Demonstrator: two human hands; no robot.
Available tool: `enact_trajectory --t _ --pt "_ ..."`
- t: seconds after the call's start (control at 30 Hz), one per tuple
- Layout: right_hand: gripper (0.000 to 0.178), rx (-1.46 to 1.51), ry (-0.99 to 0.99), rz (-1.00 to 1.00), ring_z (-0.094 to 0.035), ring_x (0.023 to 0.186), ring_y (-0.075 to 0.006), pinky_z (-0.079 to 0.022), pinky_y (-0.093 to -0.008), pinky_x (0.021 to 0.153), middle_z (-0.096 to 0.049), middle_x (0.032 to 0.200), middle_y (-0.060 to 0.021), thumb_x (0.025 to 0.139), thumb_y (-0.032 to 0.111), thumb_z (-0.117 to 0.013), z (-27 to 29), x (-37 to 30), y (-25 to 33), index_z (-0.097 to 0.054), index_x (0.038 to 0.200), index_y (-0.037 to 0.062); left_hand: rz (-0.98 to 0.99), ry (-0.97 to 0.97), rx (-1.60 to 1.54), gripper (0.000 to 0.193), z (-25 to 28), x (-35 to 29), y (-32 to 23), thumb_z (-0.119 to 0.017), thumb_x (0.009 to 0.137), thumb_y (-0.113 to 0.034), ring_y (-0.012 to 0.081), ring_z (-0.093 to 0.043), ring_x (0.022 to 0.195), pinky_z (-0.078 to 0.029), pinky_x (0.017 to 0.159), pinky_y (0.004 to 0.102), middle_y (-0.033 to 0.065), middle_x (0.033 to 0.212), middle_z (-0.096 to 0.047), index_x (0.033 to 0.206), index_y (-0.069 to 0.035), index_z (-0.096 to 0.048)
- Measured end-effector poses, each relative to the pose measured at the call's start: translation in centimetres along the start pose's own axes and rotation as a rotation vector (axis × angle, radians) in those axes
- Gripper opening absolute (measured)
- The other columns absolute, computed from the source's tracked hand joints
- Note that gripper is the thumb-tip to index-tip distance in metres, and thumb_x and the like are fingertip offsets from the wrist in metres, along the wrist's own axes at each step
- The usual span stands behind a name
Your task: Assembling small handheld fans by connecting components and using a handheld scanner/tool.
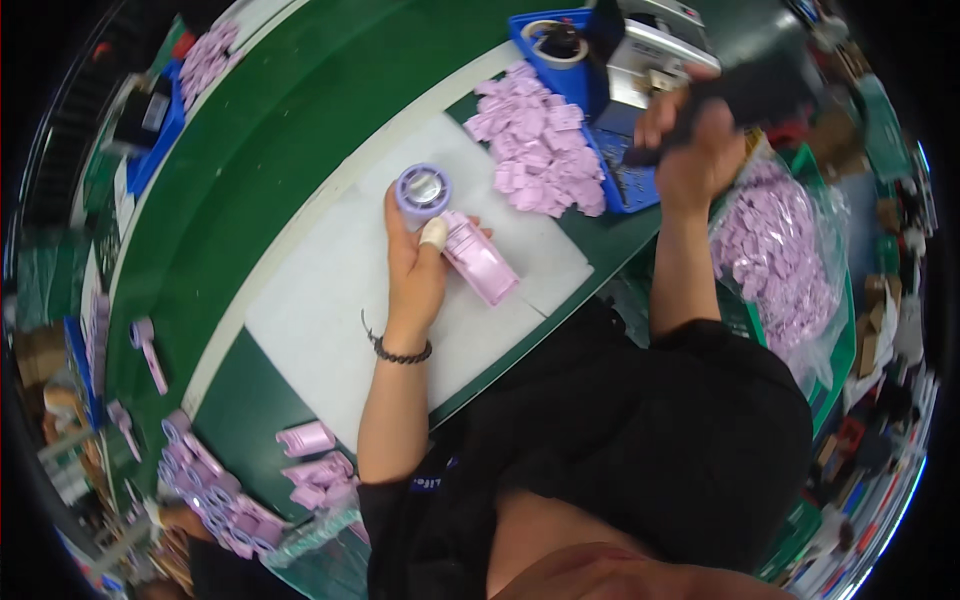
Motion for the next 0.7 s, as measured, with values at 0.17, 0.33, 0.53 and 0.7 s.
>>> enact_trajectory --t 0.17,0.33,0.53,0.7 --pt "0.080 0.589 0.416 0.129 -0.050 0.054 -0.0107 -0.045 -0.0258 0.047 -0.053 0.071 -0.0020 0.087 0.071 -0.054 -6.8 -3.9 -1.0 -0.043 0.135 0.0081 0.046 -0.027 -0.026 0.061 0.0 -0.2 -0.3 -0.035 0.100 -0.003 0.0334 -0.067 0.098 -0.058 0.083 0.0391 0.0239 0.119 -0.059 0.155 -0.015 -0.011" --pt "0.091 0.760 0.415 0.016 -0.050 0.051 -0.0126 -0.044 -0.0250 0.044 -0.052 0.064 -0.0033 0.078 0.078 -0.056 -10.4 -4.3 -2.9 -0.042 0.129 0.0045 -0.010 0.000 0.008 0.068 -0.1 0.2 -0.8 -0.035 0.097 0.002 0.0300 -0.068 0.095 -0.057 0.082 0.0349 0.0253 0.117 -0.059 0.155 -0.011 -0.001" --pt "0.086 0.683 0.446 -0.024 -0.051 0.052 -0.0121 -0.044 -0.0246 0.045 -0.053 0.065 -0.0037 0.080 0.076 -0.057 -11.0 -5.2 -4.6 -0.044 0.127 0.0052 -0.015 -0.019 0.111 0.069 0.0 0.0 -1.1 -0.038 0.096 0.004 0.0265 -0.066 0.097 -0.053 0.084 0.0299 0.0235 0.123 -0.057 0.155 -0.007 -0.004" --pt "0.082 0.596 0.545 -0.054 -0.049 0.052 -0.0105 -0.044 -0.0252 0.046 -0.053 0.068 -0.0024 0.082 0.076 -0.055 -11.4 -5.6 -5.2 -0.045 0.128 0.0088 -0.049 -0.030 0.184 0.069 0.5 0.0 -0.3 -0.039 0.095 0.005 0.0235 -0.063 0.101 -0.050 0.086 0.0273 0.0219 0.127 -0.056 0.155 -0.006 -0.007"
Point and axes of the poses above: each hand's wrist, its own x-axis towards the middle knuckle, its own z-axis out of the back of the hand, y = z × x, the point moved 1 cm from there along x, towards the middle knuckle
